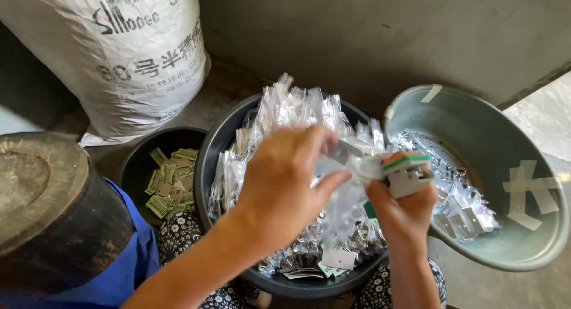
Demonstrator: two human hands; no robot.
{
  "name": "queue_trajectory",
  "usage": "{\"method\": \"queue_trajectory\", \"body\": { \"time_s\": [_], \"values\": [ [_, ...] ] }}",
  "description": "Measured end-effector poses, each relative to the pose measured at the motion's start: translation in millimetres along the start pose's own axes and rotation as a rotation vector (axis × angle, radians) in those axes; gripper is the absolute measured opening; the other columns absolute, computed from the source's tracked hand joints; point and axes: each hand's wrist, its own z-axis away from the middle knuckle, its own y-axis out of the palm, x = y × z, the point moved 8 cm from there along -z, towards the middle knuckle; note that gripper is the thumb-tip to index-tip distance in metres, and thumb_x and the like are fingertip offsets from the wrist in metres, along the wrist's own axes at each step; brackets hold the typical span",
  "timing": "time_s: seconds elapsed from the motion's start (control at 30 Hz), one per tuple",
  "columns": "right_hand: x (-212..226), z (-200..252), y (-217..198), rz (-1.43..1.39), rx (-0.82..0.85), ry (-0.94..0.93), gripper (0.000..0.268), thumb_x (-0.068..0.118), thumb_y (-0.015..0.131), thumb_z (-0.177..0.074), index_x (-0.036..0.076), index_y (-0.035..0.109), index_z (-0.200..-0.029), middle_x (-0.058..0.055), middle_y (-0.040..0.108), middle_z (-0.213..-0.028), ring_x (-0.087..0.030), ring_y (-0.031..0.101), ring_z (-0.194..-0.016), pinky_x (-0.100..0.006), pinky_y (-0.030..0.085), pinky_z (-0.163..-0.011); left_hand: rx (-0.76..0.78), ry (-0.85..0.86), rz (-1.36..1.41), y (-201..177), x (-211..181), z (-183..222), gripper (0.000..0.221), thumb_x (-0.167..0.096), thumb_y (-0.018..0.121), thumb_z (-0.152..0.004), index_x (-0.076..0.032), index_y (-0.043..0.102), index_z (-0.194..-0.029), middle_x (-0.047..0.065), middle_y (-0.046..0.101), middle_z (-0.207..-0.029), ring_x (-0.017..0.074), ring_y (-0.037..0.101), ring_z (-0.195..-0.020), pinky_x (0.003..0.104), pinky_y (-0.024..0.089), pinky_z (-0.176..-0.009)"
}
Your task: Stapling small labels onto plastic bags filled with items
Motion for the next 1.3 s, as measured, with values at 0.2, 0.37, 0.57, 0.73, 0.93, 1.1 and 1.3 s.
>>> {"method": "queue_trajectory", "body": {
  "time_s": [0.2, 0.37, 0.57, 0.73, 0.93, 1.1, 1.3],
  "values": [
    [-1, 18, -15, 0.007, 0.125, -0.042, 0.052, 0.025, 0.085, -0.075, 0.006, 0.060, -0.117, -0.003, 0.066, -0.101, -0.011, 0.060, -0.083, -0.024, 0.048, -0.074, 0.089, 0.295, 0.282, 9, -24, -6, 0.038, -0.036, 0.076, -0.084, -0.014, 0.070, -0.115, 0.009, 0.074, -0.118, 0.0271, 0.065, -0.121, 0.053, 0.028, -0.117],
    [12, 19, -15, -0.089, 0.148, 0.039, 0.037, -0.001, 0.076, -0.073, 0.007, 0.061, -0.106, -0.006, 0.068, -0.094, -0.012, 0.062, -0.072, -0.026, 0.049, -0.064, 0.209, 0.362, 0.310, 23, -19, -5, 0.051, -0.038, 0.077, -0.080, -0.011, 0.062, -0.121, 0.003, 0.070, -0.110, 0.0186, 0.063, -0.100, 0.043, 0.040, -0.095],
    [14, 19, -9, -0.363, 0.262, -0.034, 0.037, 0.007, 0.079, -0.080, 0.009, 0.057, -0.109, -0.012, 0.068, -0.104, -0.019, 0.066, -0.091, -0.030, 0.053, -0.080, 0.205, 0.475, 0.508, 10, -18, 2, 0.015, -0.002, 0.066, -0.098, -0.008, 0.062, -0.111, 0.010, 0.065, -0.106, 0.0234, 0.068, -0.078, 0.032, 0.054, -0.063],
    [12, 22, -8, -0.393, 0.187, 0.019, 0.031, 0.002, 0.077, -0.080, 0.011, 0.057, -0.102, -0.012, 0.067, -0.106, -0.017, 0.066, -0.087, -0.027, 0.052, -0.071, 0.261, 0.495, 0.578, 9, -14, 12, 0.023, 0.007, 0.064, -0.097, -0.006, 0.063, -0.116, 0.015, 0.062, -0.116, 0.0203, 0.060, -0.066, 0.031, 0.048, -0.060],
    [13, 19, 11, -0.439, 0.304, -0.052, 0.026, 0.003, 0.072, -0.089, 0.008, 0.059, -0.112, -0.009, 0.068, -0.112, -0.012, 0.062, -0.072, -0.022, 0.056, -0.059, 0.151, 0.312, 0.591, 41, 10, 17, 0.025, 0.013, 0.071, -0.089, -0.006, 0.064, -0.103, 0.006, 0.058, -0.088, 0.0167, 0.057, -0.081, 0.021, 0.055, -0.065],
    [28, 6, -16, -0.421, -0.225, -0.173, 0.019, 0.024, 0.070, -0.102, 0.020, 0.054, -0.111, -0.001, 0.061, -0.108, -0.017, 0.063, -0.097, -0.035, 0.060, -0.094, 0.053, 0.174, 0.516, 57, 24, 22, 0.033, 0.008, 0.073, -0.088, 0.003, 0.050, -0.111, 0.021, 0.068, -0.095, 0.0259, 0.076, -0.084, 0.025, 0.068, -0.074],
    [-61, -31, 15, -0.031, -0.111, -0.100, 0.047, 0.054, 0.062, -0.105, 0.011, 0.062, -0.086, -0.002, 0.059, -0.069, -0.013, 0.057, -0.059, -0.025, 0.053, -0.065, -0.129, 0.105, 0.441, 100, 34, 36, 0.016, 0.000, 0.075, -0.087, -0.006, 0.068, -0.100, 0.008, 0.069, -0.083, 0.0275, 0.074, -0.076, 0.034, 0.061, -0.065]
  ]
}}
